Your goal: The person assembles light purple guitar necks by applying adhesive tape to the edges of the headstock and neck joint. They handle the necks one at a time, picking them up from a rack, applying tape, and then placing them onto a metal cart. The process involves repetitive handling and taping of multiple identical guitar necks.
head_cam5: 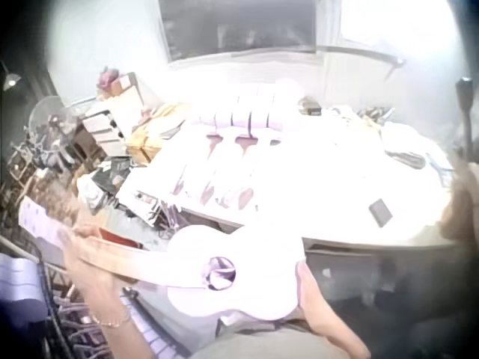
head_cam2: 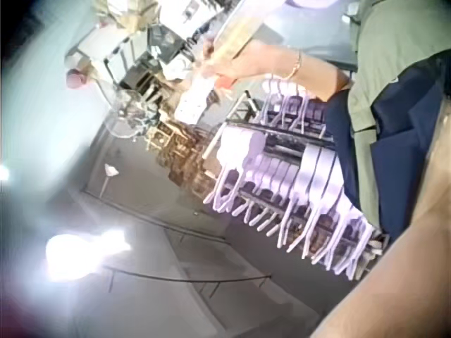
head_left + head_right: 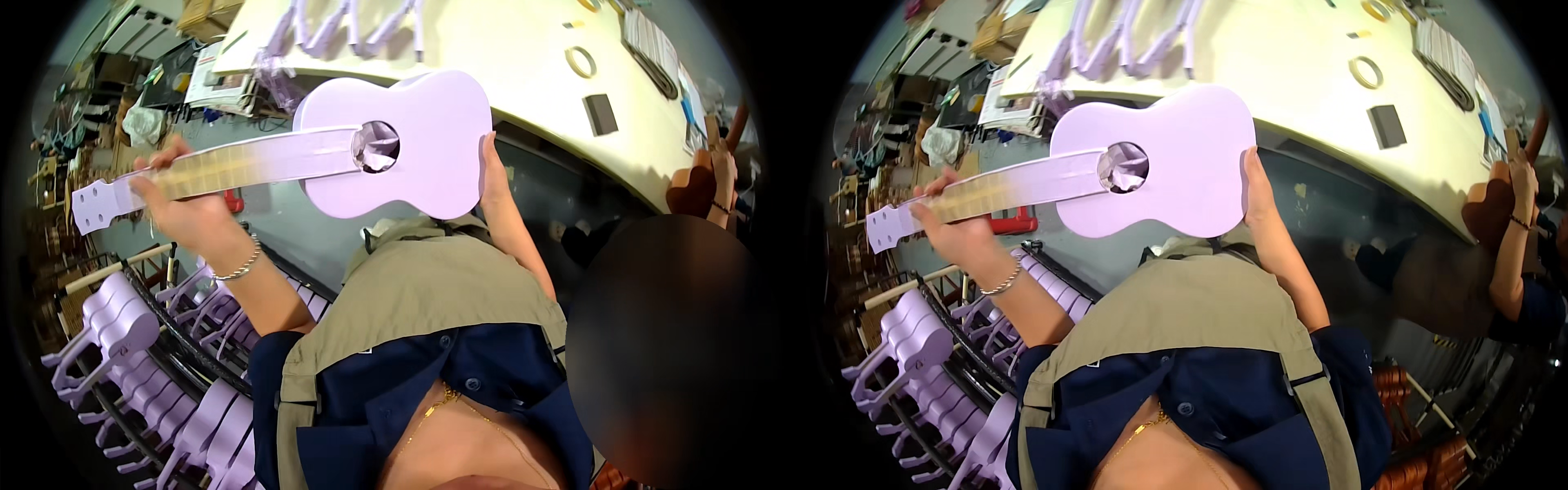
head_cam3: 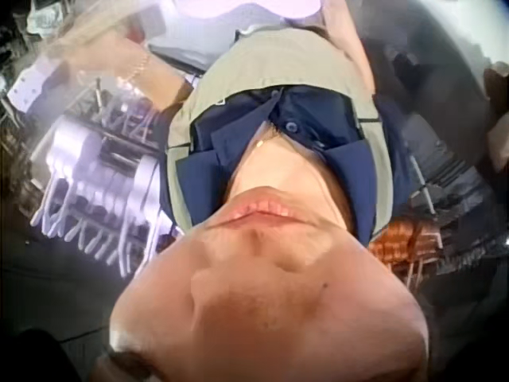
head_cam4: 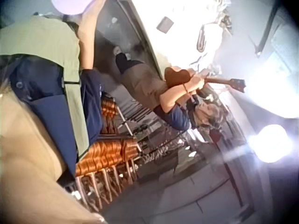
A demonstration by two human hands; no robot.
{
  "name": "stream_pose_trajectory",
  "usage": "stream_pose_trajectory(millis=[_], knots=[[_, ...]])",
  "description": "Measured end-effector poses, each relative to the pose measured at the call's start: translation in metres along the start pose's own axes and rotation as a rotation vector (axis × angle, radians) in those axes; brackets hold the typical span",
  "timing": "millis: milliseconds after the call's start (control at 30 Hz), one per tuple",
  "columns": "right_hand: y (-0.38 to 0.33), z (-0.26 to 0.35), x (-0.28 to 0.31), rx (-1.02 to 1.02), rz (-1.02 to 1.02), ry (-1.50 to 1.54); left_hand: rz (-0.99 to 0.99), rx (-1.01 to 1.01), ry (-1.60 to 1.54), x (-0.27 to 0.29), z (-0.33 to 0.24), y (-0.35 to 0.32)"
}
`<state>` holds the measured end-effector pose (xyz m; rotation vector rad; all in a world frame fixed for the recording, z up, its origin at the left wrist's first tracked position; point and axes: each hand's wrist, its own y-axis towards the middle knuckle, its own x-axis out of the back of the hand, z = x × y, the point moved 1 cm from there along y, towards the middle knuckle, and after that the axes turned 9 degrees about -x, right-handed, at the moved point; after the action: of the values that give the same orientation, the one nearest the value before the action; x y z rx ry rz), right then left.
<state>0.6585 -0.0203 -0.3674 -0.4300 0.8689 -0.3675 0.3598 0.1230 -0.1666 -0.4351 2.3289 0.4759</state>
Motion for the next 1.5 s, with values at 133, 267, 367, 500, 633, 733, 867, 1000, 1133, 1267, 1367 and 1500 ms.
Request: stream_pose_trajectory(millis=[133,267,367,500,633,733,867,1000,1133,1267,1367,1500], knots=[[-0.012,0.084,0.027,-0.028,-0.083,-0.012,0.185,0.065,0.302,-0.062,0.087,-0.090],[0.001,0.133,0.069,-0.044,-0.106,0.002,0.265,0.094,0.418,-0.102,0.134,-0.145],[0.001,0.164,0.092,-0.059,-0.148,-0.055,0.258,0.102,0.441,-0.123,0.145,-0.161],[0.001,0.185,0.093,-0.051,-0.144,0.034,0.257,0.096,0.442,-0.139,0.160,-0.166],[0.005,0.195,0.079,0.010,-0.101,0.091,0.227,0.154,0.373,-0.134,0.174,-0.146],[0.005,0.201,0.069,0.039,-0.078,0.071,0.190,0.201,0.349,-0.130,0.182,-0.131],[-0.001,0.214,0.053,0.031,-0.147,-0.044,0.253,0.249,0.439,-0.130,0.189,-0.116],[-0.003,0.219,0.050,-0.016,-0.247,-0.115,0.251,0.341,0.419,-0.132,0.198,-0.107],[0.003,0.216,0.055,-0.025,-0.305,-0.085,0.291,0.382,0.380,-0.135,0.201,-0.106],[0.007,0.211,0.075,0.044,-0.333,0.001,0.410,0.314,0.388,-0.147,0.201,-0.115],[0.009,0.210,0.084,0.078,-0.320,0.037,0.438,0.263,0.358,-0.154,0.198,-0.120],[0.007,0.209,0.088,0.096,-0.349,0.042,0.476,0.230,0.313,-0.163,0.195,-0.125]])
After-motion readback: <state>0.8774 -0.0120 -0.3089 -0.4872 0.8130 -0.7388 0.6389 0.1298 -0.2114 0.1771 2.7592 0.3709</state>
